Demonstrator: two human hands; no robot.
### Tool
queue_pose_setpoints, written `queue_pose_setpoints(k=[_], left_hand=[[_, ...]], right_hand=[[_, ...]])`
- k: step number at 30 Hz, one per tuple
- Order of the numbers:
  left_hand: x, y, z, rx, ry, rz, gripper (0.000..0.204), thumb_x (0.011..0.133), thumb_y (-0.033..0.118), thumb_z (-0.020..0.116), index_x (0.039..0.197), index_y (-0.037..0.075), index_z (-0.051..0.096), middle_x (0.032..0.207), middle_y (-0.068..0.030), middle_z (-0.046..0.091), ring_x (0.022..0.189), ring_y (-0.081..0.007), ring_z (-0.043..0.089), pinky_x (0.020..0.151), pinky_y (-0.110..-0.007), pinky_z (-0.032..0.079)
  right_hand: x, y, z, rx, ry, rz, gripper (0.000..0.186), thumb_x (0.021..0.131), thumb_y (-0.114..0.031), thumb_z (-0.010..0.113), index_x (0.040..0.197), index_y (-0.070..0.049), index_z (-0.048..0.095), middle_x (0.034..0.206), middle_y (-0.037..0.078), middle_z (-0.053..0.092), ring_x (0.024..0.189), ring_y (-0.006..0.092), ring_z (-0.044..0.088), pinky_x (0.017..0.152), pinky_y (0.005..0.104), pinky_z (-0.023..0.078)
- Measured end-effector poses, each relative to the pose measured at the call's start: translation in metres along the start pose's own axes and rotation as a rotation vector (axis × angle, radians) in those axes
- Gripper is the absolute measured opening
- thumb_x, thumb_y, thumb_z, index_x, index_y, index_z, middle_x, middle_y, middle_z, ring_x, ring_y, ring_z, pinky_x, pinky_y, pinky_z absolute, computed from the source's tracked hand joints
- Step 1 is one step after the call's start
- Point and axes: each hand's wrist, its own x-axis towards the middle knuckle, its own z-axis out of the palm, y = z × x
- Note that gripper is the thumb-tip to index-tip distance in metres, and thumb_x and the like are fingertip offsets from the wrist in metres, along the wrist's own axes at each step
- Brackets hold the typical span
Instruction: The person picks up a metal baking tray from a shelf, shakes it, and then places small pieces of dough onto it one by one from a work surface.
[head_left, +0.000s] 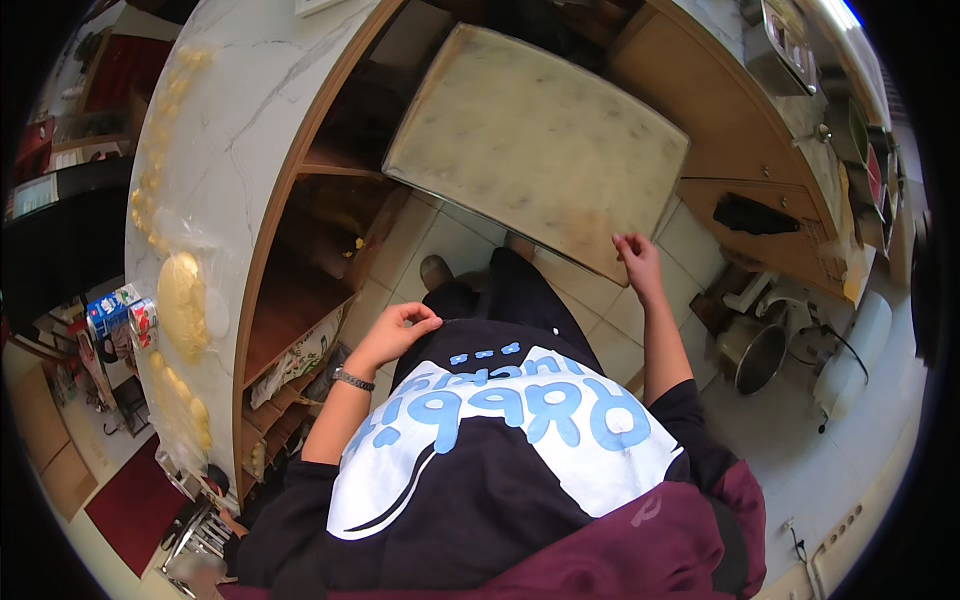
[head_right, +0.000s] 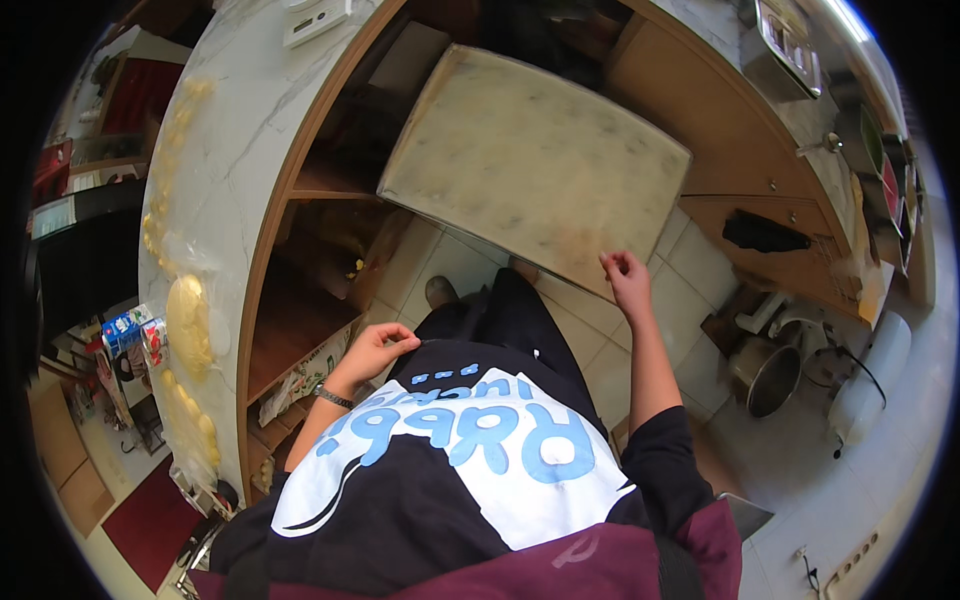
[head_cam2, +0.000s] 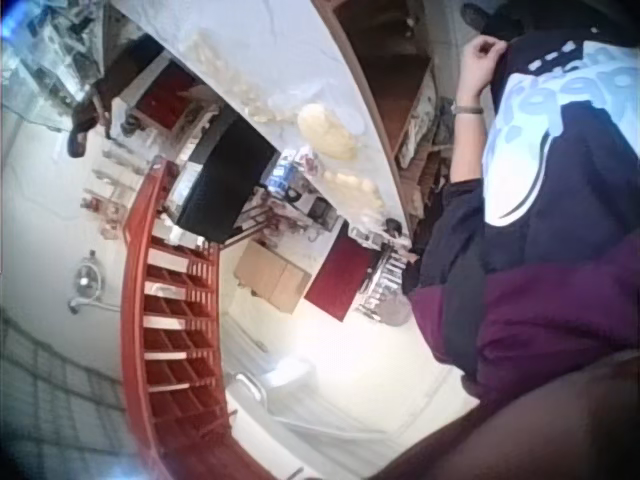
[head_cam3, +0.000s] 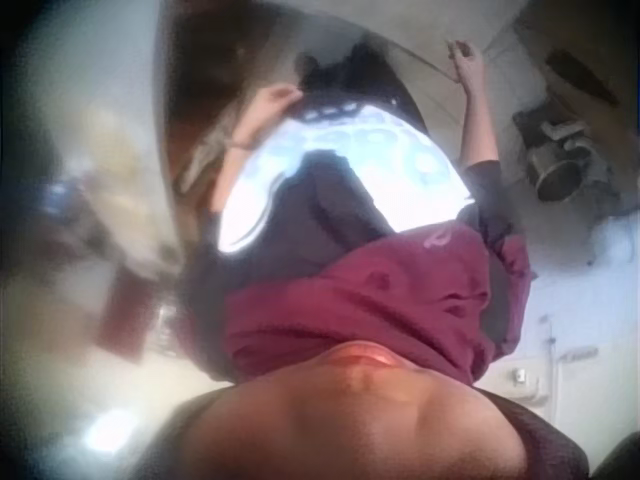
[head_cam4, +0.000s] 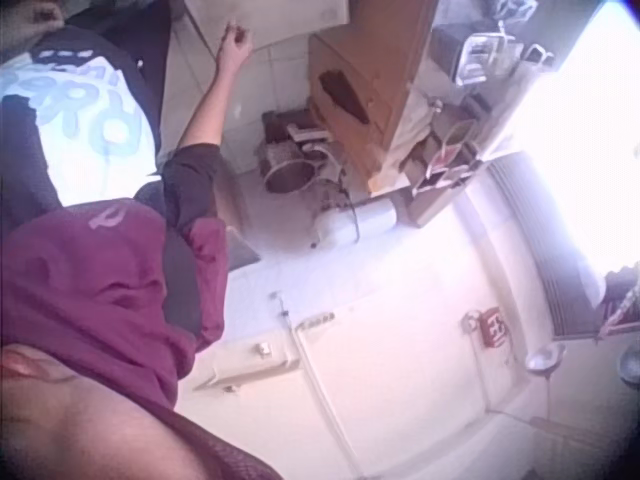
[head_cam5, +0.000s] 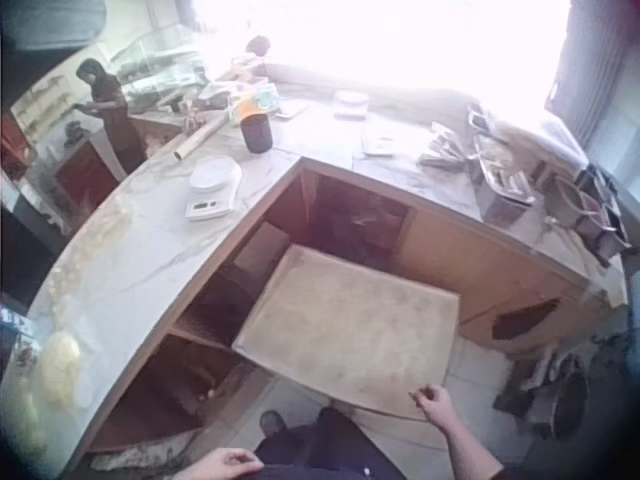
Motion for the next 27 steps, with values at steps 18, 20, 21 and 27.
queue_pose_setpoints(k=[18, 20, 21, 27], left_hand=[[0.061, 0.01, -0.067, 0.171, -0.125, 0.042, 0.026, 0.09, 0.018, 0.065, 0.109, 0.001, 0.062, 0.087, -0.0003, 0.062, 0.083, -0.0087, 0.055, 0.078, -0.024, 0.045], [0.093, -0.005, -0.084, 0.18, -0.101, 0.042, 0.028, 0.091, 0.019, 0.064, 0.11, 0.0, 0.062, 0.09, -0.0004, 0.063, 0.084, -0.0086, 0.055, 0.08, -0.024, 0.044], [0.111, -0.012, -0.095, 0.177, -0.086, 0.033, 0.03, 0.091, 0.021, 0.064, 0.112, 0.001, 0.062, 0.094, -0.0024, 0.064, 0.085, -0.0097, 0.056, 0.081, -0.025, 0.045], [0.229, -0.021, -0.134, 0.39, 0.229, 0.035, 0.053, 0.089, 0.027, 0.065, 0.13, -0.003, 0.047, 0.117, -0.0166, 0.061, 0.107, -0.0237, 0.058, 0.093, -0.033, 0.044]], right_hand=[[-0.018, 0.052, -0.007, -0.488, 0.316, 0.21, 0.043, 0.082, -0.019, 0.068, 0.119, -0.003, 0.055, 0.112, 0.017, 0.058, 0.1, 0.0287, 0.058, 0.087, 0.0379, 0.048], [-0.019, 0.055, -0.005, -0.496, 0.411, 0.314, 0.051, 0.082, -0.02, 0.067, 0.127, -0.003, 0.048, 0.124, 0.021, 0.05, 0.111, 0.0352, 0.052, 0.095, 0.0409, 0.044], [-0.015, 0.054, -0.006, -0.498, 0.461, 0.359, 0.056, 0.082, -0.02, 0.066, 0.13, -0.002, 0.044, 0.13, 0.022, 0.046, 0.117, 0.0384, 0.049, 0.099, 0.0424, 0.042], [0.007, 0.084, -0.031, -0.398, 0.561, 0.467, 0.066, 0.089, -0.032, 0.059, 0.14, 0.0, 0.032, 0.136, 0.026, 0.044, 0.123, 0.0388, 0.047, 0.101, 0.0424, 0.041]])
